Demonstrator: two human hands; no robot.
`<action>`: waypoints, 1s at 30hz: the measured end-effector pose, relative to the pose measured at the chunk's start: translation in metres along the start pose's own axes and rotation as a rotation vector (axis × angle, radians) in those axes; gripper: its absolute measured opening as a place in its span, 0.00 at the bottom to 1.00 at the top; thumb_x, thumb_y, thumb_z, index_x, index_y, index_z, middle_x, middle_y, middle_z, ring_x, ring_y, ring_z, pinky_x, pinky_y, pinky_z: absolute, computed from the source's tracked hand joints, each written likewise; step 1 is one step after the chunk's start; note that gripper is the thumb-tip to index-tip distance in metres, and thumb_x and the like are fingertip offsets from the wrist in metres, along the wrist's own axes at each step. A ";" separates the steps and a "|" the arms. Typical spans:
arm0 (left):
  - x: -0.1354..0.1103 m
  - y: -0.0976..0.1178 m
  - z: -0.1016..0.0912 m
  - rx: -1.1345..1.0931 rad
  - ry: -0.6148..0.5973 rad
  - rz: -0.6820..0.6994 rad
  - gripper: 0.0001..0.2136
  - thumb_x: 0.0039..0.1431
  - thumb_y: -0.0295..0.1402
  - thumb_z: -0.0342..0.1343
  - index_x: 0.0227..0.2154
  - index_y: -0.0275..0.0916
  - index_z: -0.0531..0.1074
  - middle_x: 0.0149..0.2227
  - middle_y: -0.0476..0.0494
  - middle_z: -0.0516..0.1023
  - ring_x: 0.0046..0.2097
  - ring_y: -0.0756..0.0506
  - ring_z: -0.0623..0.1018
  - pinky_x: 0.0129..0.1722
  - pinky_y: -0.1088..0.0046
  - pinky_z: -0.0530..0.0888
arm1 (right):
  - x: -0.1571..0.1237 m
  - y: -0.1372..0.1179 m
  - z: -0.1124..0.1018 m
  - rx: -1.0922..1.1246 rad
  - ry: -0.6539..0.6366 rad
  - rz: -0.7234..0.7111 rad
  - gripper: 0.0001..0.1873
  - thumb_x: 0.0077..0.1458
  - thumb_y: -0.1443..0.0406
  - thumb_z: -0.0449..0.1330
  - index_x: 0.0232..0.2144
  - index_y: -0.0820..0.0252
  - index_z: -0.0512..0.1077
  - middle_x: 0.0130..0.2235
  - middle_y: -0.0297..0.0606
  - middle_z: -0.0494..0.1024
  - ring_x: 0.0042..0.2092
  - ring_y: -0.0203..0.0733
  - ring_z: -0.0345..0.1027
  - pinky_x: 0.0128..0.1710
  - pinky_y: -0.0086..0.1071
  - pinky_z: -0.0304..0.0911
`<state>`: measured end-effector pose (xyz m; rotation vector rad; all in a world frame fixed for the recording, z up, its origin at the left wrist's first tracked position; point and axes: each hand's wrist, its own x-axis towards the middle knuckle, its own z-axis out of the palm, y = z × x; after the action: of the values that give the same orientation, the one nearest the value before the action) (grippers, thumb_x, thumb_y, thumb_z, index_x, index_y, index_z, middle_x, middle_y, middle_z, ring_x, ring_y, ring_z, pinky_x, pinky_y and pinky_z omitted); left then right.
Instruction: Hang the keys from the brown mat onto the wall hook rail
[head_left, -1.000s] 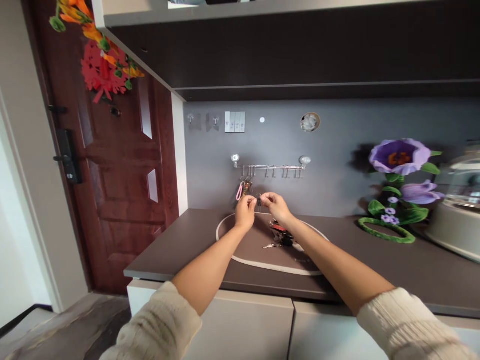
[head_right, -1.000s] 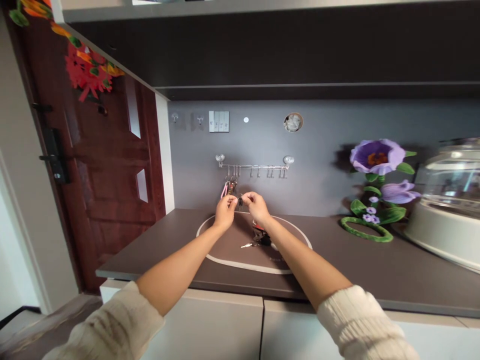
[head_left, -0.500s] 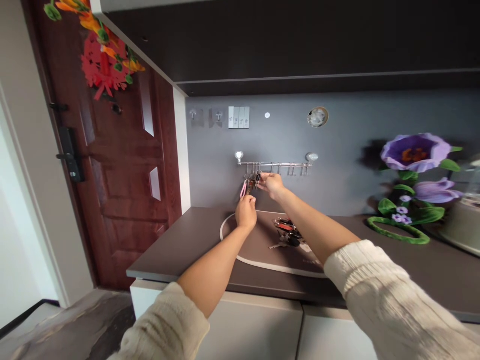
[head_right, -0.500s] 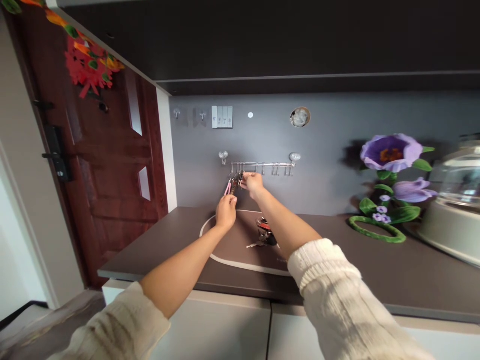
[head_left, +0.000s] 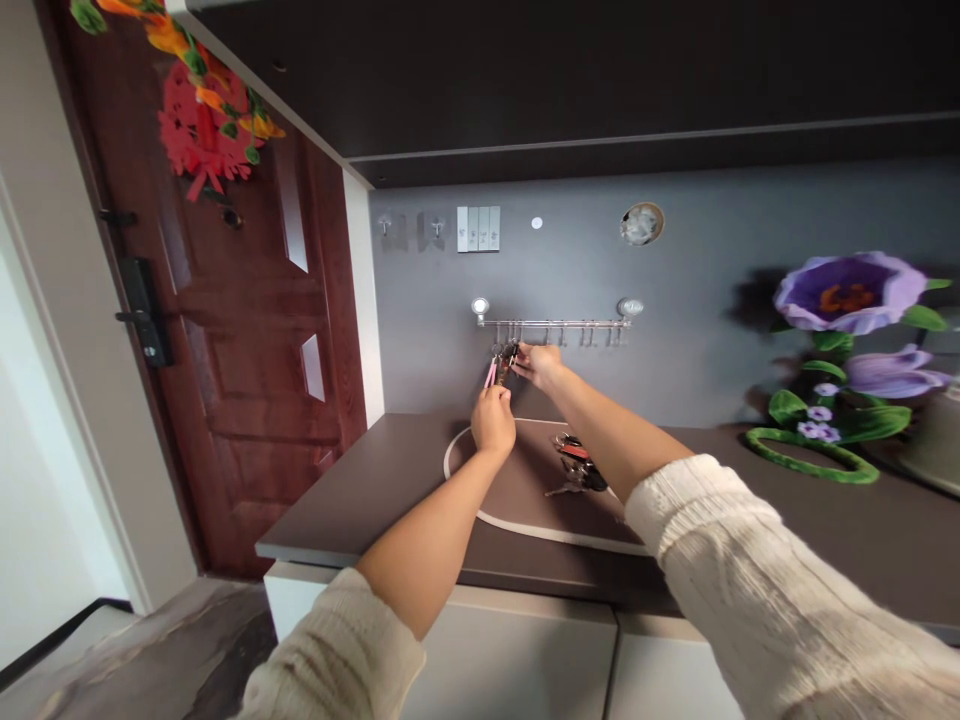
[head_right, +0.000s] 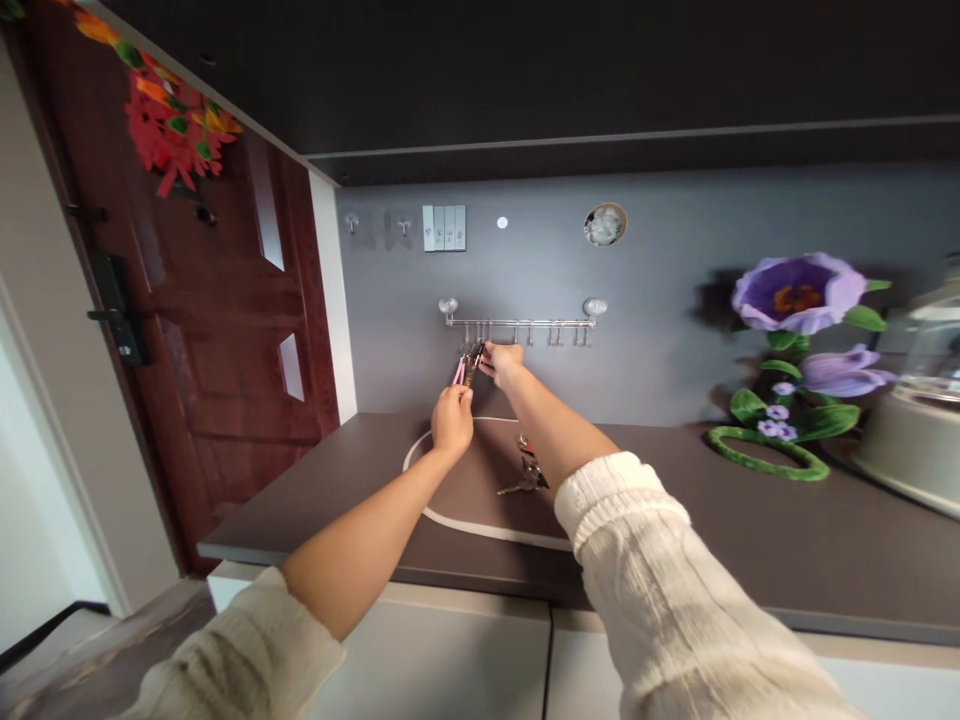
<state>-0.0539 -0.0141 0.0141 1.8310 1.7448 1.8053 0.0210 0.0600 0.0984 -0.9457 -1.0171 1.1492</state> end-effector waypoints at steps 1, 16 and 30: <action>0.000 0.000 0.000 -0.003 0.002 0.001 0.09 0.57 0.30 0.43 0.31 0.38 0.68 0.35 0.40 0.71 0.36 0.45 0.70 0.38 0.70 0.63 | 0.000 0.000 0.000 -0.003 0.003 0.000 0.08 0.50 0.72 0.54 0.21 0.61 0.63 0.18 0.30 0.65 0.21 0.28 0.61 0.28 0.28 0.68; 0.001 -0.006 0.005 -0.034 -0.004 0.028 0.07 0.56 0.29 0.44 0.29 0.40 0.67 0.35 0.42 0.70 0.38 0.46 0.69 0.39 0.70 0.63 | 0.001 0.005 -0.008 -0.154 -0.049 -0.030 0.08 0.51 0.73 0.52 0.22 0.62 0.64 0.20 0.31 0.68 0.23 0.28 0.63 0.28 0.28 0.65; -0.001 -0.005 0.003 -0.083 -0.143 0.127 0.06 0.53 0.29 0.48 0.26 0.38 0.69 0.33 0.44 0.72 0.36 0.48 0.70 0.39 0.71 0.66 | -0.005 -0.007 -0.025 -0.238 -0.066 -0.096 0.07 0.49 0.74 0.53 0.22 0.63 0.64 0.23 0.33 0.69 0.24 0.29 0.63 0.30 0.30 0.64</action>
<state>-0.0546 -0.0108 0.0085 2.0231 1.5143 1.7107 0.0462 0.0527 0.0977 -1.0392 -1.2599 0.9996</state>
